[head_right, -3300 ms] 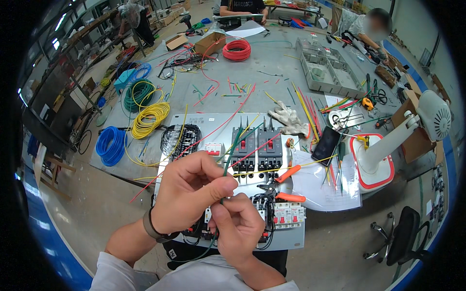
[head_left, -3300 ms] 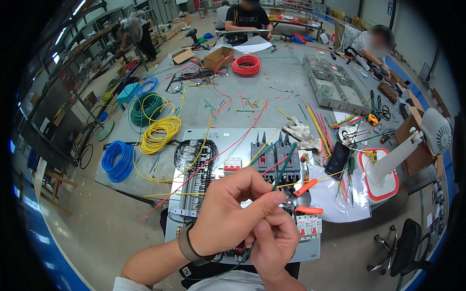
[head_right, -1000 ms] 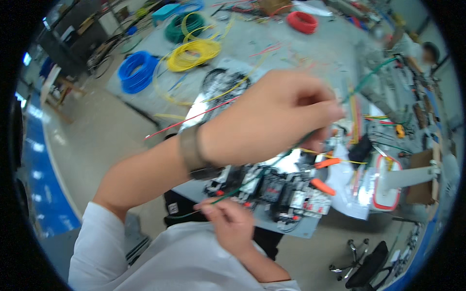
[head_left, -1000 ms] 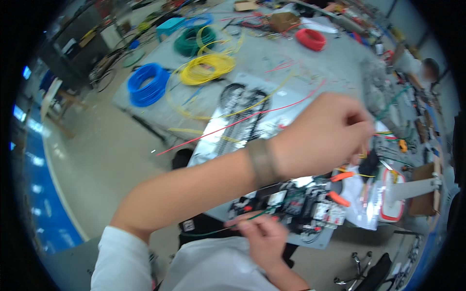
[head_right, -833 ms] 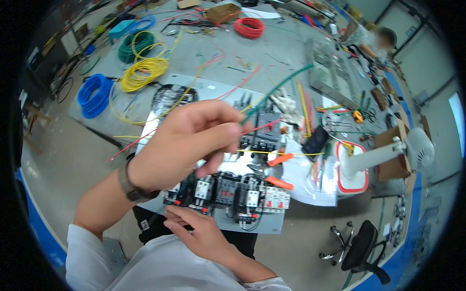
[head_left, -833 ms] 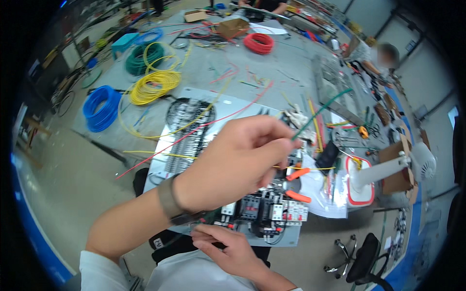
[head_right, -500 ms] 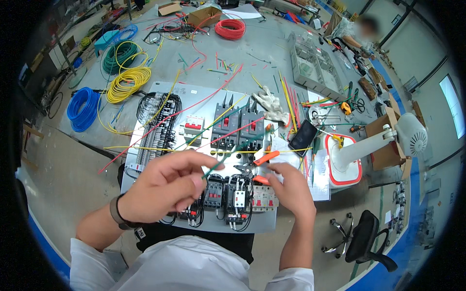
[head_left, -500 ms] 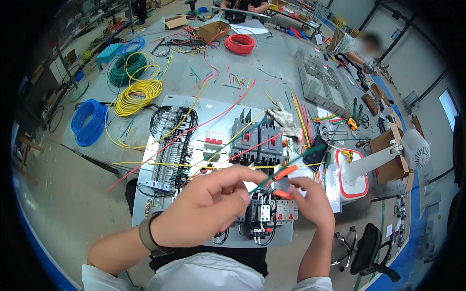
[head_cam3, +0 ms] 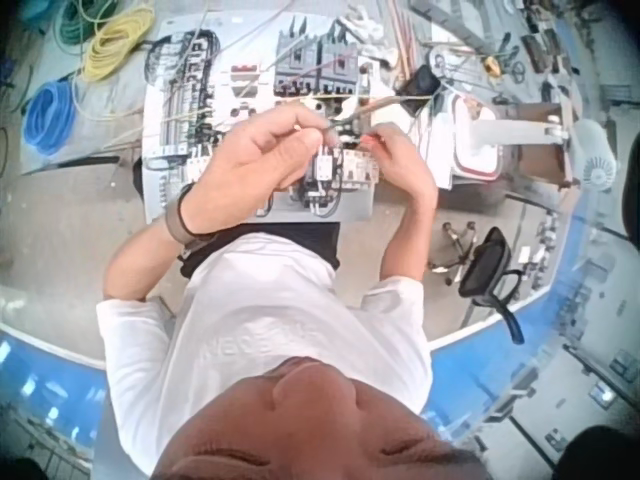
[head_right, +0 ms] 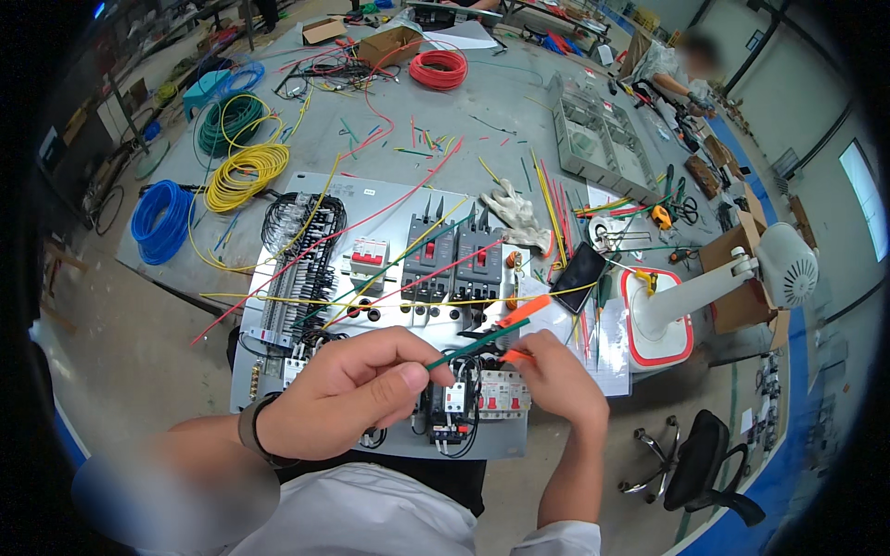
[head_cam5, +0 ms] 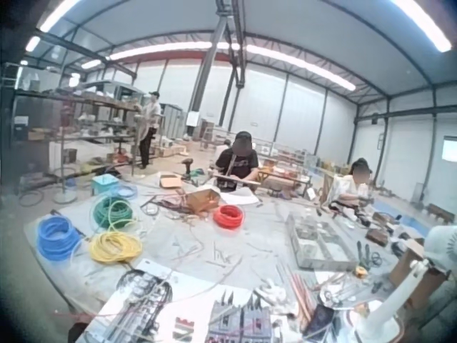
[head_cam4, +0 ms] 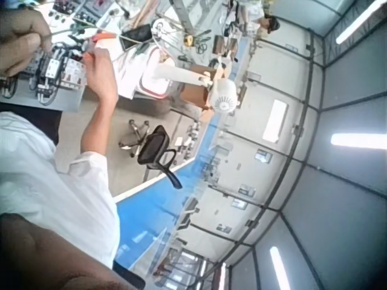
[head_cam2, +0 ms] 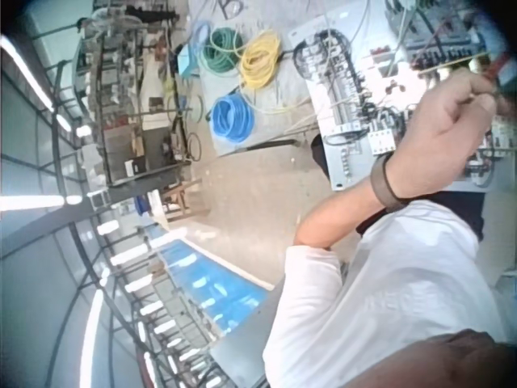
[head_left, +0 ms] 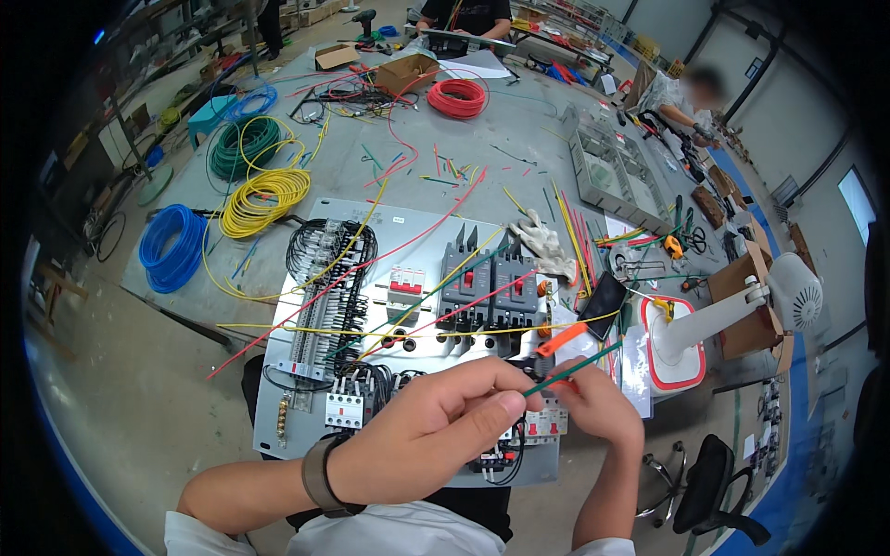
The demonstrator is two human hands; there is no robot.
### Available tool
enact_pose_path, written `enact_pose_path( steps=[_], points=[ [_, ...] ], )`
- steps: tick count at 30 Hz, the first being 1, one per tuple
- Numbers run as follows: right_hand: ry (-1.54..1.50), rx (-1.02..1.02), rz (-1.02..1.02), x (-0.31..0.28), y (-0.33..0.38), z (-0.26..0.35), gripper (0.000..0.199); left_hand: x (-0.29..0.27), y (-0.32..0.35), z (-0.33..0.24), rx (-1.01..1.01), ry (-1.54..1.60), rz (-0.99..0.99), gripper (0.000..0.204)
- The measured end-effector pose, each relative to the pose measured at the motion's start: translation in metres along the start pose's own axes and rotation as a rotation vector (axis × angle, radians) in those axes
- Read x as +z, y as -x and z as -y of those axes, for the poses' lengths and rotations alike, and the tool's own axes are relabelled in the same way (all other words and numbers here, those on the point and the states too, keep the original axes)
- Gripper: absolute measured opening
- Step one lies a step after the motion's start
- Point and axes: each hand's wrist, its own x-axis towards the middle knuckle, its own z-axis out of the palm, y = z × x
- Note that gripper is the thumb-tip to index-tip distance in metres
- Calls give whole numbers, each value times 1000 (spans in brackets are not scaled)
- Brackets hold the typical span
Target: The person strips insulation from colored wires using pliers and inserts the wire ends into terminals on an electrical control panel. The person repeats this process for multiple wires of different colors.
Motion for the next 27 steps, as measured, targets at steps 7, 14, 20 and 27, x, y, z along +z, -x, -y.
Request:
enact_pose_path(
  steps=[7, 14, 20, 27],
  points=[
    [-798, 119, -364, -13, 38, -37, 32, 0, 4, 3, -69, -3, -21, 20],
    [-1641, -381, -415, -21, 44, -9, 79, 3, 3, 11, -99, 62, -9, 16],
    [-1817, -339, 81, 4, 34, 11, 57, 11, 2, 10, -132, 52, 47, 19],
    [-1467, -305, -324, 23, 34, 65, 50, 14, -2, 20, -120, 40, 46, 20]
  ],
)
